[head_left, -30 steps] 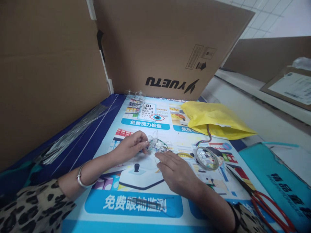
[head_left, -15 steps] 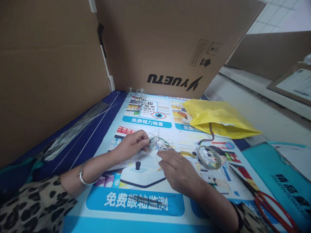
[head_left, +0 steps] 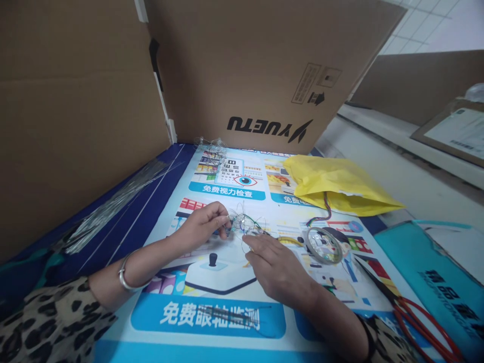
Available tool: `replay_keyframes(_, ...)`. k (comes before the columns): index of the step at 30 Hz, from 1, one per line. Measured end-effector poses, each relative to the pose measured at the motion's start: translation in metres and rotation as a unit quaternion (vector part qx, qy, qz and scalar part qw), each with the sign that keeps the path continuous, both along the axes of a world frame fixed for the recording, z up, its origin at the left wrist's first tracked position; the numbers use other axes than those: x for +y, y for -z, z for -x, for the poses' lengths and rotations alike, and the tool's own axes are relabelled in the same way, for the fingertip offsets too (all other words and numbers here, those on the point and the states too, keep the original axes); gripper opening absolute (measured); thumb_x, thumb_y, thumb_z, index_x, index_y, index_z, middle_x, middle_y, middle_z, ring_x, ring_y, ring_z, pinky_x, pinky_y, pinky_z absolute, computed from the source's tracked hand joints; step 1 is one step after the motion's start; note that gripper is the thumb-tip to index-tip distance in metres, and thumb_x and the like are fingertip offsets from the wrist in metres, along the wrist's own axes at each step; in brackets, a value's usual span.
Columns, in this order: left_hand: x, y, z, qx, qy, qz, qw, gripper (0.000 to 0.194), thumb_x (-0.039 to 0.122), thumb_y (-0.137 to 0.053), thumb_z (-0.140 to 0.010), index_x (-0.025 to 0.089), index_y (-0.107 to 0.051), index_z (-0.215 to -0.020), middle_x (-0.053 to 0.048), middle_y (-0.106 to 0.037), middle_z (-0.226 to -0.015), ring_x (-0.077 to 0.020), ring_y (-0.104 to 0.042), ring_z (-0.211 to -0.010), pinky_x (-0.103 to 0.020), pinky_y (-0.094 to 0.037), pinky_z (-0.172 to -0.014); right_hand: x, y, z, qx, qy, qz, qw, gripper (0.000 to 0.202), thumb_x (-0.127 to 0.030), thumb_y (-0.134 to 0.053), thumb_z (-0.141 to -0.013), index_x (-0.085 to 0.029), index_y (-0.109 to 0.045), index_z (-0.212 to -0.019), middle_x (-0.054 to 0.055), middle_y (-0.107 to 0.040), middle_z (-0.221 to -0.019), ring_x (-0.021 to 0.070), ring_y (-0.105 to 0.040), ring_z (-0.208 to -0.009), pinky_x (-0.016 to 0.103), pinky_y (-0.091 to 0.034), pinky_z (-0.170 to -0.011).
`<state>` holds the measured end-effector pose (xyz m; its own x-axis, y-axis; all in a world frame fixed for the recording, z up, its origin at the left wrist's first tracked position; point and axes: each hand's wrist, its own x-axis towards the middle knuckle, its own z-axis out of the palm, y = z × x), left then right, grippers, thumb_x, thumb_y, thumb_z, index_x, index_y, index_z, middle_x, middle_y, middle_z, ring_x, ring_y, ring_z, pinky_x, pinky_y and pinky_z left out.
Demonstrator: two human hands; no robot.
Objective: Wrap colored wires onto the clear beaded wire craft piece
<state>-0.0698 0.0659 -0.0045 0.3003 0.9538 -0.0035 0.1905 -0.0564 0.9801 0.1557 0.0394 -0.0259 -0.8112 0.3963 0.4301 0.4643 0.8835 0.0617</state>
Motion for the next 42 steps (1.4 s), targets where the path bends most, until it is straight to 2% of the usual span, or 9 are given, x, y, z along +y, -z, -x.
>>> replay_keyframes(8,-0.001,-0.003,0.0,-0.034,-0.003,0.007,0.999,0.017,0.032,-0.049,-0.086,0.017,-0.046,-0.079,0.0,-0.063,-0.08,-0.0097,-0.06,-0.058,-0.023,-0.044,-0.057,-0.001,-0.004,0.0,0.035,-0.011,-0.015,0.999,0.019,-0.007,-0.044,-0.085,-0.013,-0.062,-0.088,0.015,-0.061,-0.118,0.0244,-0.055,-0.108,0.041,-0.047,-0.091)
replay_keyframes(15,-0.001,-0.004,0.0,-0.022,-0.016,0.019,0.999,0.016,0.032,-0.048,-0.087,0.018,-0.046,-0.08,0.0,-0.063,-0.081,-0.0097,-0.061,-0.059,-0.021,-0.042,-0.053,-0.001,-0.014,-0.005,0.166,-0.02,0.012,0.986,0.019,-0.006,-0.053,-0.079,-0.016,-0.061,-0.093,0.008,-0.068,-0.085,0.0206,-0.06,-0.082,0.038,-0.047,-0.073)
replay_keyframes(18,0.0,-0.003,0.001,-0.024,-0.022,0.019,0.999,0.016,0.032,-0.049,-0.087,0.018,-0.047,-0.08,0.0,-0.064,-0.081,-0.0098,-0.061,-0.061,-0.021,-0.043,-0.054,0.001,-0.019,-0.009,0.246,0.033,0.035,0.968,0.019,-0.006,-0.054,-0.079,-0.017,-0.061,-0.093,0.005,-0.066,-0.077,0.0179,-0.058,-0.073,0.034,-0.047,-0.068)
replay_keyframes(22,0.0,-0.001,0.001,-0.033,-0.025,0.015,0.999,0.016,0.032,-0.049,-0.087,0.018,-0.048,-0.081,0.0,-0.063,-0.079,-0.0093,-0.061,-0.06,-0.021,-0.043,-0.055,0.011,-0.017,-0.017,0.299,0.171,0.072,0.936,0.015,-0.011,-0.051,-0.083,-0.019,-0.063,-0.087,0.003,-0.067,-0.077,0.0163,-0.061,-0.072,0.03,-0.047,-0.068)
replay_keyframes(25,-0.001,0.0,0.001,-0.043,-0.034,0.017,0.998,0.016,0.033,-0.05,-0.087,0.018,-0.048,-0.081,0.0,-0.064,-0.08,-0.0102,-0.061,-0.061,-0.021,-0.042,-0.053,0.023,-0.009,-0.024,0.272,0.278,0.112,0.914,0.015,-0.018,-0.05,-0.084,-0.02,-0.065,-0.086,0.003,-0.068,-0.077,0.0163,-0.062,-0.069,0.028,-0.047,-0.066)
replay_keyframes(28,-0.001,0.0,0.002,-0.052,-0.036,0.012,0.998,0.016,0.033,-0.05,-0.087,0.018,-0.049,-0.081,-0.001,-0.064,-0.081,-0.0106,-0.061,-0.062,-0.022,-0.043,-0.056,0.031,-0.001,-0.03,0.178,0.335,0.136,0.915,0.018,-0.021,-0.048,-0.085,-0.02,-0.067,-0.087,0.004,-0.069,-0.082,0.0182,-0.064,-0.074,0.028,-0.046,-0.066)
replay_keyframes(33,0.0,-0.002,0.003,-0.066,-0.04,0.006,0.997,0.016,0.033,-0.051,-0.087,0.018,-0.048,-0.081,0.0,-0.064,-0.081,-0.0102,-0.062,-0.06,-0.024,-0.044,-0.061,0.033,0.005,-0.031,0.027,0.326,0.104,0.939,0.025,-0.014,-0.045,-0.086,-0.019,-0.068,-0.091,0.008,-0.068,-0.082,0.0214,-0.061,-0.077,0.03,-0.044,-0.065)
replay_keyframes(38,-0.001,-0.006,0.002,-0.069,-0.042,0.019,0.997,0.017,0.033,-0.052,-0.086,0.018,-0.048,-0.08,0.0,-0.064,-0.079,-0.0111,-0.061,-0.059,-0.026,-0.045,-0.064,0.036,0.006,-0.03,0.065,0.273,0.081,0.956,0.032,-0.003,-0.045,-0.078,-0.013,-0.069,-0.096,0.012,-0.067,-0.089,0.0247,-0.057,-0.086,0.035,-0.044,-0.077)
replay_keyframes(42,-0.002,-0.008,0.0,-0.061,-0.043,0.022,0.997,0.016,0.032,-0.051,-0.086,0.018,-0.048,-0.08,0.0,-0.064,-0.08,-0.0117,-0.061,-0.06,-0.027,-0.044,-0.065,0.036,-0.001,-0.03,0.128,0.262,0.113,0.95,0.027,-0.009,-0.046,-0.081,-0.014,-0.071,-0.09,0.01,-0.067,-0.082,0.0238,-0.056,-0.081,0.037,-0.042,-0.077)
